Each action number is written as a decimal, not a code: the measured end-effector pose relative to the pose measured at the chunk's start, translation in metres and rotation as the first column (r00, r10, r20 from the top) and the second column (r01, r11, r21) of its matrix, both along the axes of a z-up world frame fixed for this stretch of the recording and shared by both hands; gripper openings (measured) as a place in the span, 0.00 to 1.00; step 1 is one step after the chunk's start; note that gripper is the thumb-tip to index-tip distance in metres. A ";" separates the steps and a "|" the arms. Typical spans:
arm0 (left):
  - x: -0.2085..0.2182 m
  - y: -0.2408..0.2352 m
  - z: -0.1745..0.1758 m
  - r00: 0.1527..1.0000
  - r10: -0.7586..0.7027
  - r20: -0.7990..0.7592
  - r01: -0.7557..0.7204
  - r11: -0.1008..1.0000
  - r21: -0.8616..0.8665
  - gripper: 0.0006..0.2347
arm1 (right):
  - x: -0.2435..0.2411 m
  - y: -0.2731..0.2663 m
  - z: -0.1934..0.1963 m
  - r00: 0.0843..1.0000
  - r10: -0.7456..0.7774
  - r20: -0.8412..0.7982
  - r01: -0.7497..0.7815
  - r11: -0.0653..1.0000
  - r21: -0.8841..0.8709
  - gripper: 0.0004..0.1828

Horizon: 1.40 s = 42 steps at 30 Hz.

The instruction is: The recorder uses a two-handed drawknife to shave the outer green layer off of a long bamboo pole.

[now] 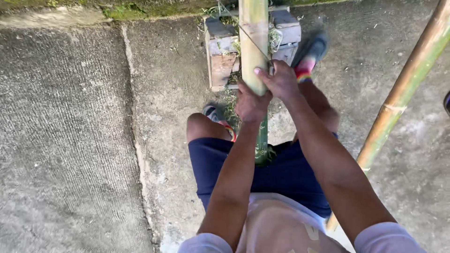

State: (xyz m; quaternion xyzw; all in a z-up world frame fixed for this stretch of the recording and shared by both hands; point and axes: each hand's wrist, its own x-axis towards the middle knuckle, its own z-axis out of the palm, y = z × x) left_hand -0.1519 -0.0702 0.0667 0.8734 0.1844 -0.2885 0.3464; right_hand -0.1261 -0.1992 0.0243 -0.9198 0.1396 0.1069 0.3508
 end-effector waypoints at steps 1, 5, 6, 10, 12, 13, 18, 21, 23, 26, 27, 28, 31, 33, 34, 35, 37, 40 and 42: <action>-0.002 0.003 0.002 1.000 0.000 0.004 0.000 1.000 -0.009 0.50 | 0.001 0.001 0.007 1.000 0.000 0.004 0.000 1.000 -0.009 0.33; 0.005 0.007 0.012 0.999 0.049 0.016 -0.048 0.998 -0.046 0.47 | 0.026 -0.004 0.011 0.990 -0.026 -0.139 0.059 0.968 0.244 0.37; 0.006 0.005 0.015 0.999 0.028 -0.030 -0.029 0.998 -0.049 0.44 | 0.026 -0.010 0.004 0.978 -0.040 -0.205 0.099 0.953 0.287 0.38; 0.000 0.005 -0.004 0.999 0.043 0.013 -0.042 0.996 -0.072 0.45 | 0.021 -0.013 0.002 0.971 0.029 -0.236 0.038 0.960 0.277 0.36; -0.003 0.008 -0.008 0.987 0.056 0.150 -0.040 0.994 -0.106 0.49 | 0.020 -0.009 0.004 0.991 0.072 -0.116 -0.044 0.973 0.227 0.35; -0.002 0.012 -0.002 0.990 0.052 0.132 -0.038 0.994 -0.102 0.49 | 0.017 -0.005 0.010 0.989 0.068 -0.133 -0.036 0.972 0.231 0.35; 0.020 0.026 -0.001 0.994 0.037 -0.101 -0.059 0.970 -0.234 0.44 | 0.016 0.008 0.030 0.998 0.064 -0.021 -0.065 0.996 -0.061 0.37; 0.001 0.041 -0.064 0.987 0.154 -0.038 -0.130 0.646 -0.752 0.43 | 0.020 0.010 0.031 0.995 0.104 0.009 -0.100 0.977 -0.189 0.36; -0.002 0.043 -0.081 0.983 0.176 -0.053 -0.140 0.530 -0.836 0.39 | 0.026 0.010 0.027 0.990 0.138 0.023 -0.128 0.961 -0.246 0.35; -0.005 0.048 -0.065 0.974 0.195 -0.117 -0.198 0.479 -0.855 0.36 | 0.008 0.013 0.021 0.973 0.225 0.045 -0.201 0.931 -0.306 0.34; 0.005 0.048 -0.054 0.977 0.167 -0.134 -0.205 0.545 -0.813 0.37 | 0.006 0.012 0.021 0.965 0.250 0.083 -0.210 0.920 -0.329 0.34; 0.006 0.047 -0.063 0.981 0.162 -0.104 -0.176 0.541 -0.823 0.37 | 0.019 0.011 0.025 0.962 0.247 0.112 -0.196 0.919 -0.342 0.34; -0.014 0.047 -0.074 0.990 0.135 -0.050 -0.100 0.387 -0.917 0.36 | 0.014 0.009 0.036 0.983 0.185 0.014 -0.175 0.951 -0.256 0.34; -0.005 0.050 -0.072 0.989 0.150 -0.006 -0.070 0.426 -0.902 0.35 | 0.012 0.010 0.038 0.990 0.140 0.009 -0.136 0.974 -0.183 0.31; -0.003 0.055 -0.058 0.988 0.156 0.014 -0.055 0.425 -0.903 0.35 | 0.003 0.006 0.033 0.989 0.145 0.029 -0.138 0.973 -0.185 0.31; -0.001 0.061 -0.043 0.976 0.015 0.215 0.127 0.766 -0.630 0.39 | -0.005 0.003 0.029 0.975 0.178 0.133 -0.150 0.969 -0.197 0.28; 0.002 0.073 -0.023 0.918 -0.190 0.349 0.276 0.937 -0.216 0.44 | -0.018 -0.004 0.026 0.946 0.208 0.248 -0.154 0.963 -0.220 0.25; 0.028 0.088 0.004 0.575 -0.427 0.698 0.446 0.879 0.170 0.24 | -0.024 -0.017 0.035 0.870 0.313 0.380 -0.208 0.933 -0.293 0.15; 0.062 0.095 0.035 0.225 -0.541 0.810 0.461 0.792 0.400 0.18 | -0.014 -0.026 0.039 0.833 0.425 0.354 -0.295 0.883 -0.365 0.13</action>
